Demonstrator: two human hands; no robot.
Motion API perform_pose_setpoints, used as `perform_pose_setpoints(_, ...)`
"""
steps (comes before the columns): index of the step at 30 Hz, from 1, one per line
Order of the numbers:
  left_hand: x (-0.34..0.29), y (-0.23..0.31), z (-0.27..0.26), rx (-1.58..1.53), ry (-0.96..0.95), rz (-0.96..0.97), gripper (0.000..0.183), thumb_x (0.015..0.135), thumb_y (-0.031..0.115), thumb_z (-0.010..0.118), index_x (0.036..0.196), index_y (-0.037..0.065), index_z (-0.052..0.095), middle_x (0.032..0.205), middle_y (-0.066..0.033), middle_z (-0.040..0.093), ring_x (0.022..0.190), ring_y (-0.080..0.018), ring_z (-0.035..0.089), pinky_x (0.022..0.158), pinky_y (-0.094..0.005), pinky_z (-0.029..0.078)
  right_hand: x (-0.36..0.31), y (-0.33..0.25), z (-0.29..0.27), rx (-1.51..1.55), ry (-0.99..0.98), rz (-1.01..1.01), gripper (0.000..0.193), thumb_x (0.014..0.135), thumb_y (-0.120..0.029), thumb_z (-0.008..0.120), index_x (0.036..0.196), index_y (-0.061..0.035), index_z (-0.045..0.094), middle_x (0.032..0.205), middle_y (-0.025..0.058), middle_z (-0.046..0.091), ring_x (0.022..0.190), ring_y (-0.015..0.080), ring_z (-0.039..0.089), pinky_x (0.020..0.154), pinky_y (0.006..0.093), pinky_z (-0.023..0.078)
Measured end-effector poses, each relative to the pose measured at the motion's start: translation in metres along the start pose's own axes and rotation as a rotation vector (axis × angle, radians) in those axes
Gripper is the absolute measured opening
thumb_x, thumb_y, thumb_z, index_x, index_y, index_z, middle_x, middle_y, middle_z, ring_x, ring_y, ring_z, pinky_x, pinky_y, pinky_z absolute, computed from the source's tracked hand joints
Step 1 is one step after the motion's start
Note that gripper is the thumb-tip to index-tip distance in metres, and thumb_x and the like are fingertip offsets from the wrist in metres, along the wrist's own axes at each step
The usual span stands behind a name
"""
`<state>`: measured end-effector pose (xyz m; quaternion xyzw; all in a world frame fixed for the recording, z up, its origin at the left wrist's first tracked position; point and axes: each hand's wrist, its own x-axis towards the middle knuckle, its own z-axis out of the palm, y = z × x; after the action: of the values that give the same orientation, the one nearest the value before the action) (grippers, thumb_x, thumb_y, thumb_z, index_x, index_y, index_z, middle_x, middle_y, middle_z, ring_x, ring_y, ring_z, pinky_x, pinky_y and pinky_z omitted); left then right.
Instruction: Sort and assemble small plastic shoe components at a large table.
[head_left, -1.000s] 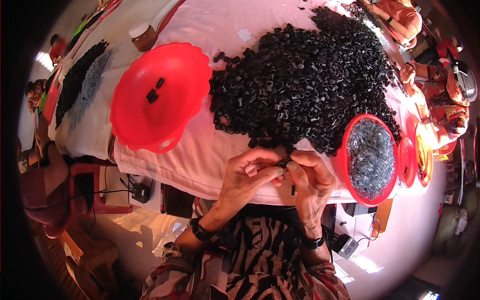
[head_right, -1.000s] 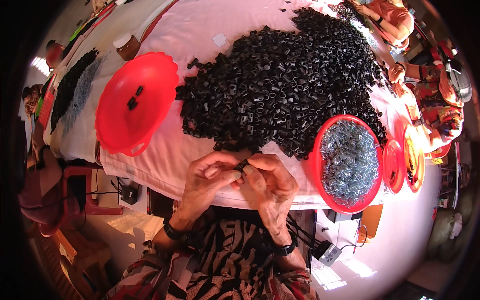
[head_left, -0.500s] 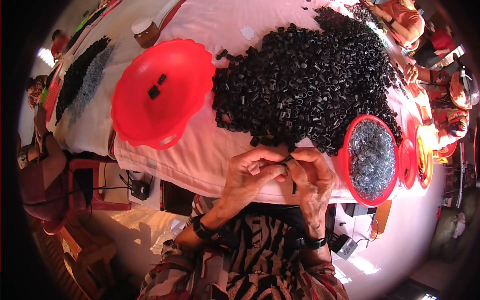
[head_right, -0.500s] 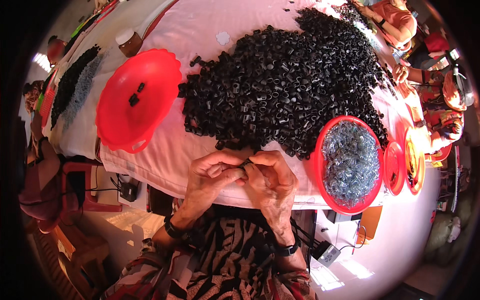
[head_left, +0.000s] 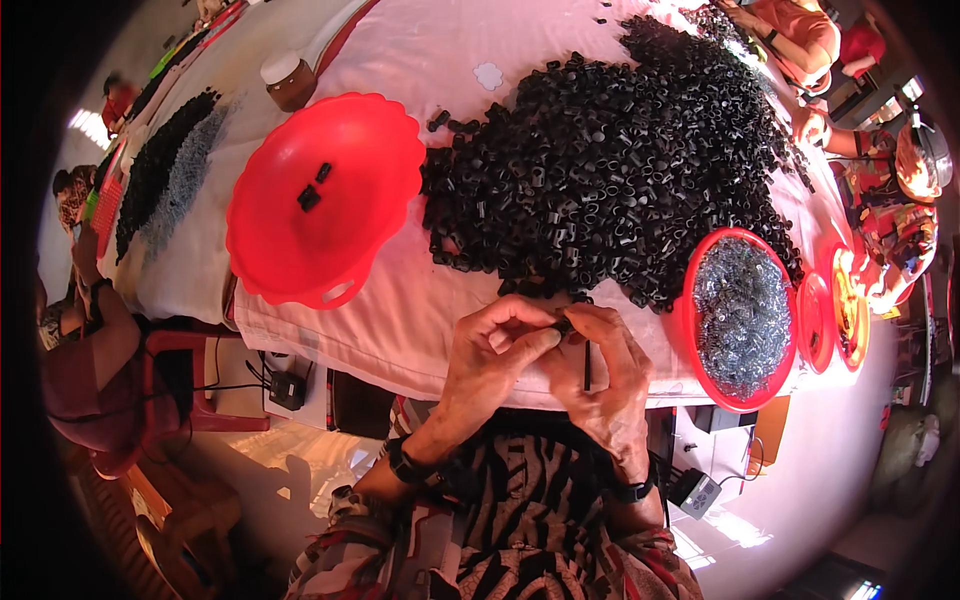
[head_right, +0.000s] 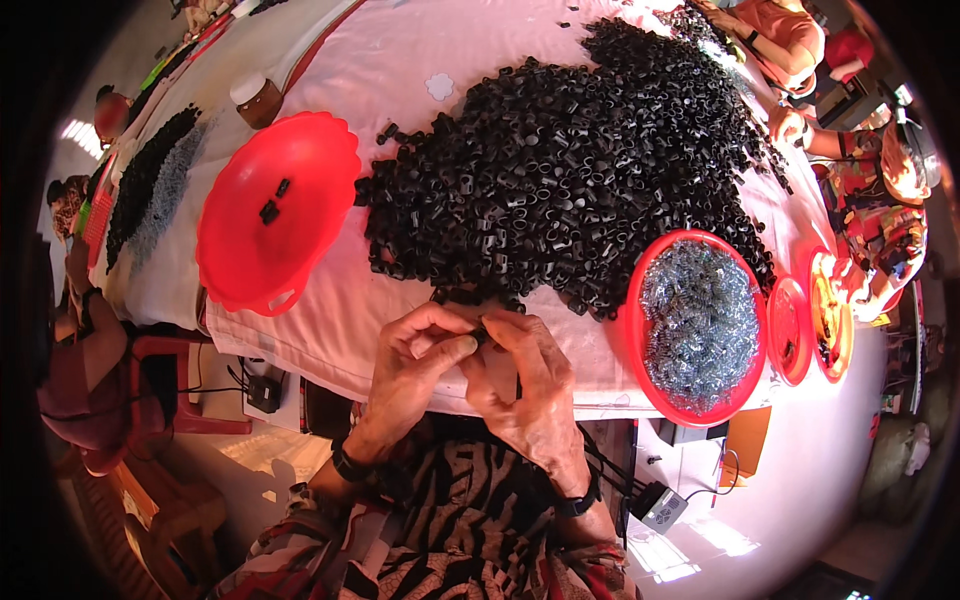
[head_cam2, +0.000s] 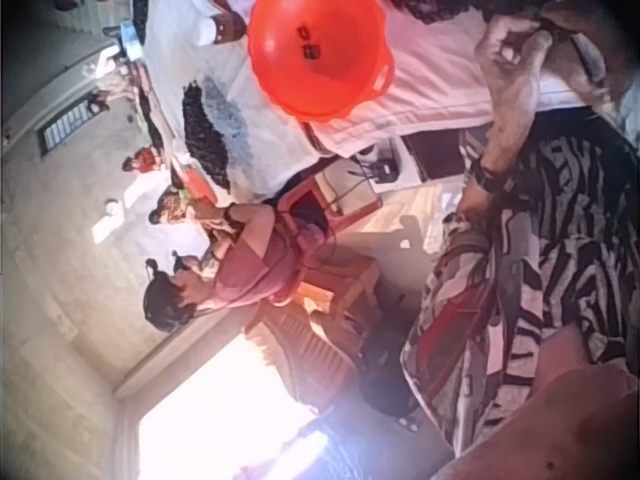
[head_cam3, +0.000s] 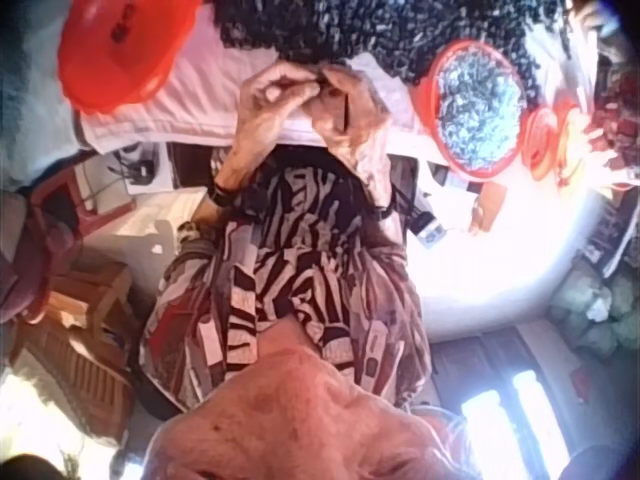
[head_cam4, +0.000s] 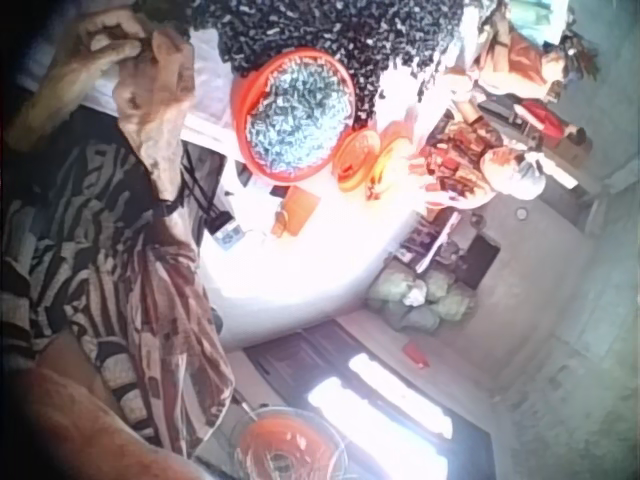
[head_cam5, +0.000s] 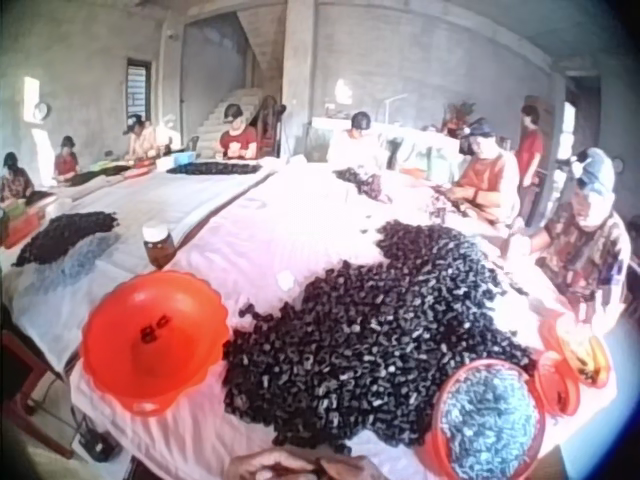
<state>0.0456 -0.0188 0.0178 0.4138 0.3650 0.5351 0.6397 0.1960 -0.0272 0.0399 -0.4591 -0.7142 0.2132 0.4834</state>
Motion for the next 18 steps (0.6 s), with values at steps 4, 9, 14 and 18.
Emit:
perform_pose_setpoints(4, 0.001, 0.008, 0.008, -0.051, 0.013, -0.07, 0.007, 0.093, -0.004, 0.063, 0.1, -0.003, 0.064, 0.096, -0.0077, 0.069, 0.086, -0.0152, 0.068, 0.077, -0.0273, 0.056, -0.004, 0.007, 0.002, -0.063, 0.02, -0.079, 0.044, 0.072, 0.002, 0.078, 0.111, 0.0009, 0.058, 0.107, 0.0193, 0.064, 0.086, 0.0343, 0.067, 0.07, 0.0383, 0.057)
perform_pose_setpoints(9, 0.001, 0.008, 0.005, 0.005, -0.003, -0.113, 0.006, 0.094, -0.002, 0.062, 0.1, -0.002, 0.064, 0.094, -0.0083, 0.07, 0.085, -0.0154, 0.069, 0.078, -0.0275, 0.056, -0.011, 0.013, 0.01, -0.195, 0.08, -0.099, 0.048, 0.07, 0.0, 0.081, 0.112, 0.0018, 0.058, 0.108, 0.0167, 0.064, 0.085, 0.0304, 0.066, 0.07, 0.0381, 0.056)
perform_pose_setpoints(14, 0.001, 0.006, 0.004, -0.023, -0.024, -0.128, 0.005, 0.095, -0.001, 0.062, 0.099, -0.002, 0.063, 0.094, -0.0078, 0.071, 0.083, -0.0123, 0.068, 0.077, -0.0261, 0.056, -0.011, 0.017, 0.011, -0.181, 0.103, -0.127, 0.045, 0.071, 0.002, 0.079, 0.112, 0.0024, 0.06, 0.106, 0.0144, 0.065, 0.081, 0.0277, 0.065, 0.066, 0.0368, 0.055)
perform_pose_setpoints(18, 0.0, -0.002, 0.004, 0.004, 0.069, -0.069, 0.005, 0.093, -0.003, 0.065, 0.097, -0.001, 0.066, 0.09, -0.0029, 0.071, 0.087, -0.0066, 0.064, 0.079, -0.0217, 0.053, -0.009, 0.013, 0.014, -0.26, 0.108, -0.161, 0.043, 0.071, 0.001, 0.078, 0.11, 0.0029, 0.062, 0.104, 0.0135, 0.065, 0.078, 0.0257, 0.066, 0.063, 0.035, 0.056)
